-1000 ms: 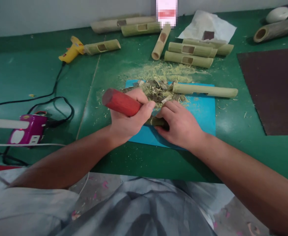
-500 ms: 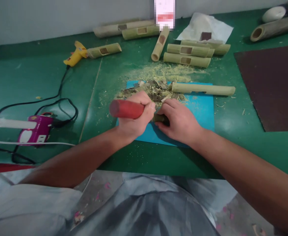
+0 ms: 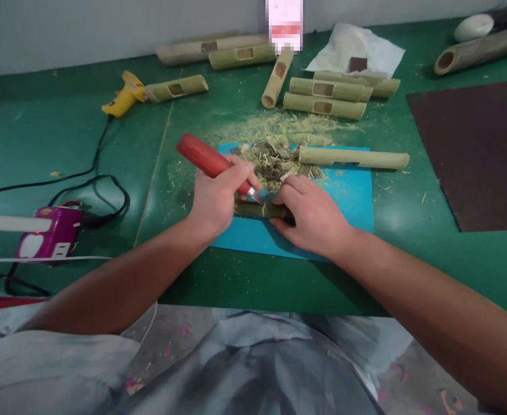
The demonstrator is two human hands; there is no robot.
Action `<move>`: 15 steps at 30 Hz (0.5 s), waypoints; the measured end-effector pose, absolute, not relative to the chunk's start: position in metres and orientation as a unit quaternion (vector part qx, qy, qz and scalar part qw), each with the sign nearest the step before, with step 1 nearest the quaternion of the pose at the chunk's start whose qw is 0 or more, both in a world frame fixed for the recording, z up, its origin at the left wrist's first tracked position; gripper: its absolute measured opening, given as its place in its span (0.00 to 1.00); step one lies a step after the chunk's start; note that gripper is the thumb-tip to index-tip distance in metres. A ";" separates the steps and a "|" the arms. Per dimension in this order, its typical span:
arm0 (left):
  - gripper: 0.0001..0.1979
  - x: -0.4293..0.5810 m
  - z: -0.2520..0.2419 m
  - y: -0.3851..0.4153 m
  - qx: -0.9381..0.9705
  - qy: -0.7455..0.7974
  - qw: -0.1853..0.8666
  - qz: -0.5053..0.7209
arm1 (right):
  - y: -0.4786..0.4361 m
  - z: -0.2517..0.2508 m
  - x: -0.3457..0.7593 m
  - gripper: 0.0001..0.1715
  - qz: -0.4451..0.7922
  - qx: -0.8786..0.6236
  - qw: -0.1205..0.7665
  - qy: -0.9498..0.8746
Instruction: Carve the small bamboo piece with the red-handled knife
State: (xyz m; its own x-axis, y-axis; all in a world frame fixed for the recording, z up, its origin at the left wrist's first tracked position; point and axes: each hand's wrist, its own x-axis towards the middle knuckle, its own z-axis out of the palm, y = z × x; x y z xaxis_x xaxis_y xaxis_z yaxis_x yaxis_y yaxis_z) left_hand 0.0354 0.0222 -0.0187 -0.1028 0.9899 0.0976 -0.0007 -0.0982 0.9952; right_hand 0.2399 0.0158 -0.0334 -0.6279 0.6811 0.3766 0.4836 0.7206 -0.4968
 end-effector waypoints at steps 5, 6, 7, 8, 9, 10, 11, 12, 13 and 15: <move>0.24 0.032 -0.022 0.026 0.489 0.506 0.468 0.535 | 0.015 -0.032 0.240 0.06 0.190 -0.335 0.275 -0.881; 0.26 0.032 -0.021 0.026 0.490 0.504 0.470 0.534 | 0.015 -0.032 0.240 0.06 0.189 -0.337 0.274 -0.881; 0.26 0.033 -0.020 0.025 0.493 0.499 0.470 0.536 | 0.015 -0.032 0.240 0.06 0.187 -0.337 0.273 -0.881; 0.27 0.033 -0.019 0.024 0.500 0.493 0.466 0.539 | 0.015 -0.032 0.240 0.06 0.185 -0.336 0.273 -0.882; 0.27 0.033 -0.019 0.023 0.510 0.485 0.457 0.544 | 0.014 -0.033 0.240 0.06 0.183 -0.334 0.273 -0.883; 0.27 0.033 -0.018 0.022 0.525 0.476 0.442 0.550 | 0.014 -0.033 0.240 0.06 0.182 -0.332 0.273 -0.885; 0.27 0.033 -0.018 0.020 0.545 0.465 0.423 0.555 | 0.014 -0.032 0.240 0.07 0.182 -0.330 0.272 -0.886; 0.27 0.033 -0.018 0.019 0.569 0.452 0.402 0.556 | 0.013 -0.032 0.240 0.07 0.180 -0.329 0.273 -0.886; 0.27 0.032 -0.018 0.018 0.595 0.439 0.380 0.556 | 0.013 -0.031 0.240 0.07 0.178 -0.330 0.273 -0.886; 0.28 0.029 -0.018 0.017 0.641 0.411 0.344 0.550 | 0.011 -0.030 0.240 0.08 0.166 -0.335 0.269 -0.888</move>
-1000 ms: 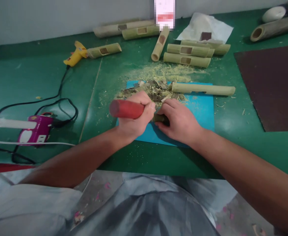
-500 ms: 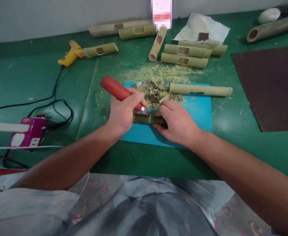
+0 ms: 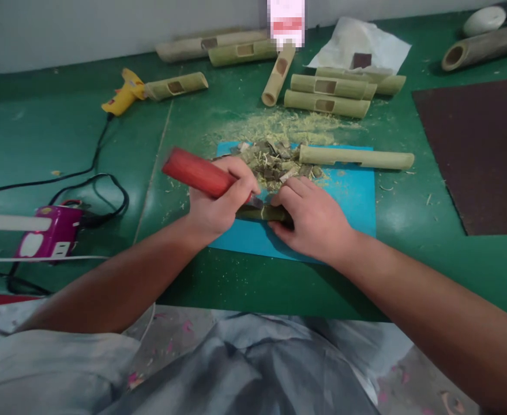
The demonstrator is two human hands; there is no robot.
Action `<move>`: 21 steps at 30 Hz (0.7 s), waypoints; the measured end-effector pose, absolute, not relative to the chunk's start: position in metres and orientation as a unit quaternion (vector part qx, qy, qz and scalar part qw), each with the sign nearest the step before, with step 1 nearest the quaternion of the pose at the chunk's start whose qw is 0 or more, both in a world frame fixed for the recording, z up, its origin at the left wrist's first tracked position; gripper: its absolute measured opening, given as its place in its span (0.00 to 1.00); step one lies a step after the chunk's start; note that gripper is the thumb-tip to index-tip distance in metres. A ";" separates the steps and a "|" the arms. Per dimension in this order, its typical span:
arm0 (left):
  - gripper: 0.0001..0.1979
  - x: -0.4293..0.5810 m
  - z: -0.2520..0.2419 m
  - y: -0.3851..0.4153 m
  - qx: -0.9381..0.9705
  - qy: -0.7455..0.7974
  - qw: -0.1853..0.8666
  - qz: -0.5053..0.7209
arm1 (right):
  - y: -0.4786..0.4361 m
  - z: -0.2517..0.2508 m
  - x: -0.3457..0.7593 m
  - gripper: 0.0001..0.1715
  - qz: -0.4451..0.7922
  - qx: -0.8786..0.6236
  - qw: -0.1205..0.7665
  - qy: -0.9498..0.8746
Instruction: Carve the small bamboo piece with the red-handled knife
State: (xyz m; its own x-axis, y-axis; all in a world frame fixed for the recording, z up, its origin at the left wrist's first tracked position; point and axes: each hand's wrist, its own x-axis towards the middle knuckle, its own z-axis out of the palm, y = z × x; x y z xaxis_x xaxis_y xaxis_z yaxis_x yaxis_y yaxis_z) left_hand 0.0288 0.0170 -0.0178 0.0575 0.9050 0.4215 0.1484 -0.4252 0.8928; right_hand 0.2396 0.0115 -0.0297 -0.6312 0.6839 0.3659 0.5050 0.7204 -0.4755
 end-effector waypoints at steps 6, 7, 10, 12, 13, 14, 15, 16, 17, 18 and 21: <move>0.30 0.023 -0.021 0.017 0.673 0.397 0.270 0.562 | 0.011 -0.028 0.243 0.10 0.140 -0.356 0.253 -0.889; 0.29 0.023 -0.023 0.017 0.660 0.397 0.259 0.583 | 0.011 -0.028 0.243 0.09 0.148 -0.353 0.258 -0.887; 0.25 0.024 -0.027 0.017 0.615 0.377 0.229 0.654 | 0.012 -0.028 0.243 0.07 0.164 -0.339 0.277 -0.884; 0.21 0.021 -0.026 0.016 0.639 0.350 0.203 0.654 | 0.012 -0.028 0.242 0.07 0.165 -0.330 0.282 -0.886; 0.18 0.018 -0.024 0.015 0.686 0.330 0.178 0.624 | 0.012 -0.029 0.242 0.07 0.164 -0.327 0.282 -0.887; 0.15 0.016 -0.020 0.014 0.740 0.289 0.138 0.592 | 0.012 -0.029 0.241 0.06 0.163 -0.325 0.279 -0.889; 0.13 0.013 -0.016 0.013 0.768 0.241 0.096 0.585 | 0.012 -0.030 0.241 0.06 0.162 -0.324 0.277 -0.890; 0.11 0.010 -0.011 0.011 0.792 0.218 0.092 0.563 | 0.012 -0.030 0.241 0.05 0.161 -0.324 0.277 -0.890; 0.11 0.008 -0.008 0.010 0.795 0.217 0.108 0.557 | 0.012 -0.030 0.242 0.04 0.160 -0.323 0.280 -0.890; 0.11 0.006 -0.005 0.009 0.787 0.238 0.135 0.553 | 0.013 -0.030 0.242 0.04 0.161 -0.323 0.284 -0.888; 0.12 0.004 -0.005 0.011 0.730 0.332 0.215 0.557 | 0.015 -0.027 0.245 0.08 0.171 -0.330 0.300 -0.878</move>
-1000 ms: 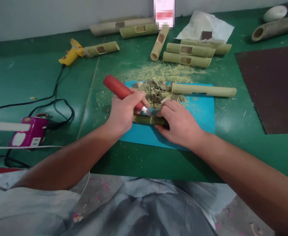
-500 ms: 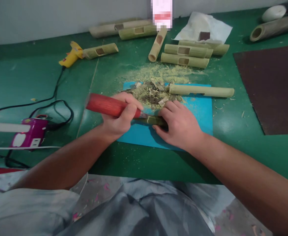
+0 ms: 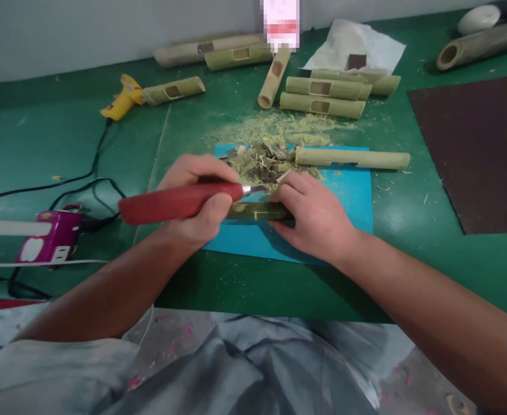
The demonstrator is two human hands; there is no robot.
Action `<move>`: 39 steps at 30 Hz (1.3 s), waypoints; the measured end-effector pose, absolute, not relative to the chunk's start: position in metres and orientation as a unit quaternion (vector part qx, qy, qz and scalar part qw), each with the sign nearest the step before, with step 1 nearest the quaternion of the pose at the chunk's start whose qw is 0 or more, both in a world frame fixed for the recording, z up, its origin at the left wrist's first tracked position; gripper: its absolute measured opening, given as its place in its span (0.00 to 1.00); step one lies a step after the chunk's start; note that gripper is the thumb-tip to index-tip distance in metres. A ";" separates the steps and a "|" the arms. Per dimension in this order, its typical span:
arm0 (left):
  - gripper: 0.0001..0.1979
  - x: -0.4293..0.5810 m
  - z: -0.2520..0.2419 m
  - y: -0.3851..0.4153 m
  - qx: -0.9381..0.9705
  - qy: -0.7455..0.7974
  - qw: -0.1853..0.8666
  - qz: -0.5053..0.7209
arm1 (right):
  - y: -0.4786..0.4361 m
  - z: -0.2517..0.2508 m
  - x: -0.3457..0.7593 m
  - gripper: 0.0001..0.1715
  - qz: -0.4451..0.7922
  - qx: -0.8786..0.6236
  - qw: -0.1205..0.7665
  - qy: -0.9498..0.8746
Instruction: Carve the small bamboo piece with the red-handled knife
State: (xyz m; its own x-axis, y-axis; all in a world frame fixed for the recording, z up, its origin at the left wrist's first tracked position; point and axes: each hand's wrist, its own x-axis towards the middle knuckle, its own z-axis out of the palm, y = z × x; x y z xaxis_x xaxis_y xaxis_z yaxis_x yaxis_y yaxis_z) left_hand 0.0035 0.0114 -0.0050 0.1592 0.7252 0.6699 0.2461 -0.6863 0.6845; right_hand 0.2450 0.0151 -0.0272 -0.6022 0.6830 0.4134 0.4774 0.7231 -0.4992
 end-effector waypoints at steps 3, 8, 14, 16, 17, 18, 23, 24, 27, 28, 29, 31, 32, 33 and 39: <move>0.13 0.003 -0.016 0.022 0.701 0.315 0.281 0.575 | 0.020 -0.025 0.250 0.10 0.194 -0.348 0.297 -0.868; 0.16 0.006 -0.020 0.028 0.724 0.269 0.286 0.567 | 0.026 -0.023 0.257 0.11 0.231 -0.378 0.255 -0.859; 0.13 0.006 0.000 0.017 0.804 0.320 0.284 0.414 | 0.026 -0.023 0.255 0.11 0.245 -0.363 0.229 -0.869; 0.12 0.006 0.001 0.016 0.806 0.318 0.291 0.405 | 0.025 -0.023 0.255 0.11 0.247 -0.363 0.229 -0.869; 0.11 0.006 0.000 0.016 0.805 0.318 0.293 0.407 | 0.025 -0.023 0.255 0.10 0.248 -0.363 0.230 -0.868; 0.11 0.006 0.000 0.016 0.804 0.318 0.293 0.409 | 0.025 -0.023 0.255 0.10 0.249 -0.361 0.232 -0.868; 0.11 0.007 -0.002 0.016 0.802 0.323 0.288 0.411 | 0.024 -0.023 0.256 0.10 0.260 -0.356 0.234 -0.867; 0.11 0.008 -0.002 0.016 0.803 0.322 0.291 0.409 | 0.024 -0.023 0.256 0.10 0.260 -0.356 0.234 -0.867; 0.12 0.008 0.000 0.015 0.804 0.322 0.300 0.401 | 0.024 -0.022 0.256 0.09 0.256 -0.355 0.229 -0.870; 0.11 0.009 0.001 0.015 0.804 0.324 0.302 0.396 | 0.025 -0.022 0.255 0.09 0.255 -0.354 0.228 -0.871; 0.11 0.009 0.002 0.015 0.804 0.327 0.303 0.393 | 0.025 -0.022 0.255 0.09 0.255 -0.352 0.227 -0.872; 0.10 0.011 0.003 0.015 0.802 0.329 0.306 0.392 | 0.025 -0.023 0.255 0.08 0.254 -0.348 0.228 -0.873; 0.09 0.012 0.003 0.015 0.802 0.328 0.310 0.393 | 0.025 -0.023 0.255 0.08 0.254 -0.346 0.229 -0.874; 0.09 0.013 0.003 0.015 0.802 0.324 0.315 0.391 | 0.025 -0.024 0.255 0.08 0.253 -0.344 0.231 -0.874; 0.05 0.021 0.002 0.013 0.788 0.358 0.342 0.367 | 0.025 -0.027 0.254 0.06 0.262 -0.338 0.245 -0.870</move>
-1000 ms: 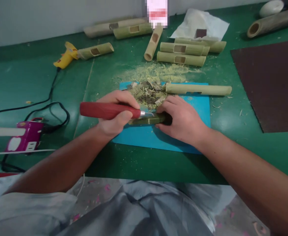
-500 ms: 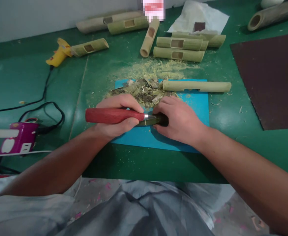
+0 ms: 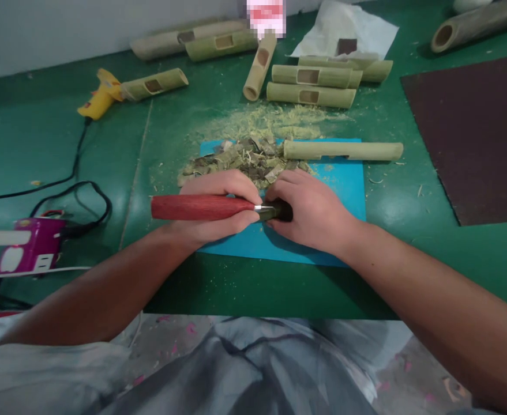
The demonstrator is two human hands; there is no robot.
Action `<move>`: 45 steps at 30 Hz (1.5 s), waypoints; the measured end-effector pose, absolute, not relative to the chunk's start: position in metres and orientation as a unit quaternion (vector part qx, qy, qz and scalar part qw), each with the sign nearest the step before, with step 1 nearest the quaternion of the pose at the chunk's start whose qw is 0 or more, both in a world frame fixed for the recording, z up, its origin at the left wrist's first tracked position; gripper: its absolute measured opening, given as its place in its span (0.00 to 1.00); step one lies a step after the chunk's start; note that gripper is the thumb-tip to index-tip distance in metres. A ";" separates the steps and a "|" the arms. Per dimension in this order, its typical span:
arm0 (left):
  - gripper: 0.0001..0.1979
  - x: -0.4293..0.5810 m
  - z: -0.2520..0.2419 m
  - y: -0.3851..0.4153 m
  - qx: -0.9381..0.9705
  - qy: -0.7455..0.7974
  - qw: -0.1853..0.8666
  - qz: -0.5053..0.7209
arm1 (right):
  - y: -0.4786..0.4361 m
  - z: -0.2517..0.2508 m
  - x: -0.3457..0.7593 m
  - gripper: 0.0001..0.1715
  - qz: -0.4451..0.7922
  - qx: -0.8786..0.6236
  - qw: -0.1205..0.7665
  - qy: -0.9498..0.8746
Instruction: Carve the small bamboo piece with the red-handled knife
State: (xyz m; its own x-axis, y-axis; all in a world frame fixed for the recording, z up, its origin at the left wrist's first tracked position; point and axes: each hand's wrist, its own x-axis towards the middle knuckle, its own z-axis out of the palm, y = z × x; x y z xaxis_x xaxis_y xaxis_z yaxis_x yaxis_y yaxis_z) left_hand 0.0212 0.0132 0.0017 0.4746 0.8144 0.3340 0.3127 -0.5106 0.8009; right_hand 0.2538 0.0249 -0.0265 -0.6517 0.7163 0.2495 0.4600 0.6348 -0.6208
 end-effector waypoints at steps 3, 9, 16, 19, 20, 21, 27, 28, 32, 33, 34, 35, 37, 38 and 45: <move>0.04 0.022 0.002 0.012 0.773 0.374 0.349 0.375 | 0.025 -0.026 0.253 0.06 0.267 -0.340 0.241 -0.869; 0.06 0.020 0.004 0.011 0.771 0.380 0.362 0.361 | 0.026 -0.025 0.253 0.06 0.279 -0.348 0.236 -0.863; 0.06 0.020 -0.003 0.015 0.783 0.333 0.347 0.395 | 0.025 -0.023 0.253 0.06 0.285 -0.349 0.243 -0.859; 0.05 0.020 -0.006 0.016 0.791 0.308 0.336 0.408 | 0.025 -0.022 0.252 0.07 0.288 -0.352 0.238 -0.858; 0.05 0.020 -0.006 0.017 0.793 0.308 0.334 0.406 | 0.025 -0.022 0.252 0.07 0.290 -0.354 0.237 -0.857; 0.05 0.020 -0.006 0.017 0.794 0.308 0.333 0.405 | 0.026 -0.022 0.252 0.07 0.291 -0.354 0.236 -0.857; 0.05 0.024 -0.005 0.018 0.789 0.321 0.334 0.404 | 0.026 -0.023 0.252 0.08 0.294 -0.356 0.243 -0.853; 0.05 0.025 -0.005 0.018 0.783 0.330 0.340 0.402 | 0.026 -0.024 0.252 0.07 0.294 -0.356 0.244 -0.853; 0.04 0.028 -0.006 0.016 0.774 0.343 0.356 0.396 | 0.025 -0.025 0.252 0.06 0.293 -0.341 0.256 -0.856; 0.05 0.028 -0.007 0.015 0.777 0.334 0.351 0.403 | 0.025 -0.025 0.252 0.06 0.292 -0.338 0.258 -0.857; 0.05 0.028 -0.007 0.015 0.779 0.327 0.345 0.409 | 0.025 -0.025 0.252 0.06 0.291 -0.337 0.258 -0.858; 0.05 0.028 -0.008 0.014 0.780 0.322 0.338 0.416 | 0.025 -0.025 0.253 0.07 0.290 -0.337 0.256 -0.858; 0.07 0.027 -0.010 0.014 0.782 0.321 0.328 0.421 | 0.026 -0.025 0.253 0.07 0.290 -0.339 0.251 -0.859; 0.08 0.027 -0.011 0.014 0.781 0.323 0.324 0.426 | 0.026 -0.025 0.253 0.07 0.290 -0.341 0.249 -0.859; 0.13 0.022 -0.019 0.014 0.763 0.325 0.299 0.472 | 0.025 -0.024 0.253 0.07 0.285 -0.343 0.246 -0.861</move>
State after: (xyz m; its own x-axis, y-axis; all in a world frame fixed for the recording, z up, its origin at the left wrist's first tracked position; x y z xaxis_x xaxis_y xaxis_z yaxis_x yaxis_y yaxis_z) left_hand 0.0219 0.0140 -0.0187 0.3441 0.7781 0.5255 0.2136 -0.6098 0.7632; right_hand 0.2531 0.0254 -0.0237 -0.6438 0.7308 0.2271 0.4504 0.6017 -0.6596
